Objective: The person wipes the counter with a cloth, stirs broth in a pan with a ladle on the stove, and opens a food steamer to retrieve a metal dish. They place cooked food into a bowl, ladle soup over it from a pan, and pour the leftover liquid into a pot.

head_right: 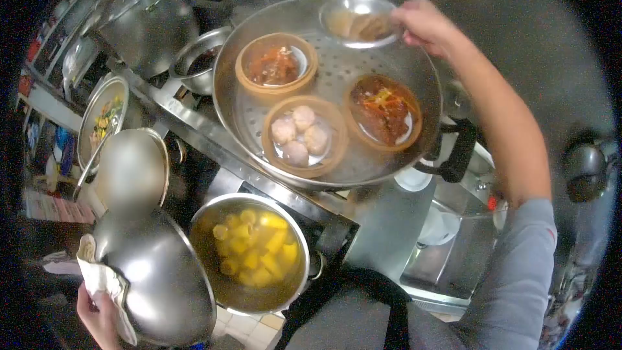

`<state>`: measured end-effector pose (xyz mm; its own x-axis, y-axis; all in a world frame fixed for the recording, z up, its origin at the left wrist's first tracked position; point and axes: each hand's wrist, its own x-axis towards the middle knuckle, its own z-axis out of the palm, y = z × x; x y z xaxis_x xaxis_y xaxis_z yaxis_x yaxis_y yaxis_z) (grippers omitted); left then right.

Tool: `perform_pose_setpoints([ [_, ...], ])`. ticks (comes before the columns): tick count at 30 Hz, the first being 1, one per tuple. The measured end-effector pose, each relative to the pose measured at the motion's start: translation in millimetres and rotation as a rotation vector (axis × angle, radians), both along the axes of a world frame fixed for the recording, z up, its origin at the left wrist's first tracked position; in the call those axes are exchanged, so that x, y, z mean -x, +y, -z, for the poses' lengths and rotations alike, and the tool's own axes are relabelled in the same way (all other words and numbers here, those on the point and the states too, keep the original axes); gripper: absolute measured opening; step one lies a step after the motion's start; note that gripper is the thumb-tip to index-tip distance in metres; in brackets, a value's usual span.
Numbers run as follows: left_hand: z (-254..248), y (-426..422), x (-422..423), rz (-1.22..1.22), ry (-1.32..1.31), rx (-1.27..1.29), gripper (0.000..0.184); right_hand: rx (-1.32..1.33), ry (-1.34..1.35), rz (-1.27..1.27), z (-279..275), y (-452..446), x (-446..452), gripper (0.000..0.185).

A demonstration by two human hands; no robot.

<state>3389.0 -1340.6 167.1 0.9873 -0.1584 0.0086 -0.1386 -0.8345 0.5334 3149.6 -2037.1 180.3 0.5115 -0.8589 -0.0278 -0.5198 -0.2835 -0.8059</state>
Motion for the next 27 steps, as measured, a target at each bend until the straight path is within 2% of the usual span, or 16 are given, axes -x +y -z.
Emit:
perform_pose_setpoints([
  [1, 2.6, -0.3, -8.9, 0.171, -0.056, 0.036, 0.031, -0.002, -0.011, 0.012, -15.7, 11.6, 15.3, 0.012],
  [2, 11.4, -2.0, -12.8, 0.163, -0.198, 0.115, 0.026, 0.000, -0.075, -0.010, -30.2, 25.0, 32.8, 0.012],
  [5, -28.3, -42.4, -11.4, 0.219, -0.247, 0.128, 0.025, 0.022, -0.159, -0.059, -68.2, 77.2, 95.1, 0.013],
  [8, -69.6, -87.9, -2.3, 0.049, -0.299, 0.072, 0.032, 0.159, -0.195, 0.173, -76.7, 134.5, 168.3, 0.017],
  [9, -75.6, -88.7, -14.4, 0.140, -0.397, 0.065, 0.036, 0.182, -0.289, 0.282, -71.6, 154.5, 188.7, 0.019],
  [11, -108.2, -75.2, -58.3, 0.432, -0.412, 0.030, 0.026, 0.051, -0.185, 0.110, -57.6, 174.0, 261.4, 0.023],
  [14, -142.6, -127.6, -65.4, 0.576, -0.475, 0.056, 0.034, 0.009, -0.024, 0.306, 5.6, 215.0, 354.9, 0.021],
  [17, -163.7, -193.6, -64.4, 0.791, -0.453, 0.152, 0.048, -0.012, 0.133, 0.427, 88.2, 263.0, 384.3, 0.019],
  [19, -165.0, -249.2, -54.5, 0.908, -0.456, 0.264, 0.053, -0.077, 0.374, 0.311, 149.3, 278.6, 403.1, 0.020],
  [20, -175.4, -273.0, -30.1, 0.866, -0.461, 0.121, 0.053, -0.074, 0.348, 0.321, 198.3, 286.3, 412.9, 0.021],
  [21, -170.1, -297.5, -14.1, 0.857, -0.496, 0.170, 0.054, -0.073, 0.321, 0.332, 245.9, 294.0, 419.7, 0.022],
  [23, -165.4, -338.5, -6.6, 1.013, -0.444, 0.272, 0.059, -0.078, 0.182, 0.363, 297.0, 311.9, 401.3, 0.024],
  [25, -164.3, -369.4, 31.8, 0.871, -0.408, 0.177, 0.051, -0.089, 0.261, 0.357, 351.9, 317.3, 388.0, 0.026],
  [26, -161.9, -383.8, 39.7, 0.935, -0.381, 0.191, 0.051, -0.089, 0.247, 0.366, 373.5, 322.9, 380.9, 0.026],
  [27, -158.9, -398.4, 45.9, 1.002, -0.352, 0.204, 0.050, -0.284, 0.054, 0.404, 391.4, 329.4, 372.3, 0.027],
])
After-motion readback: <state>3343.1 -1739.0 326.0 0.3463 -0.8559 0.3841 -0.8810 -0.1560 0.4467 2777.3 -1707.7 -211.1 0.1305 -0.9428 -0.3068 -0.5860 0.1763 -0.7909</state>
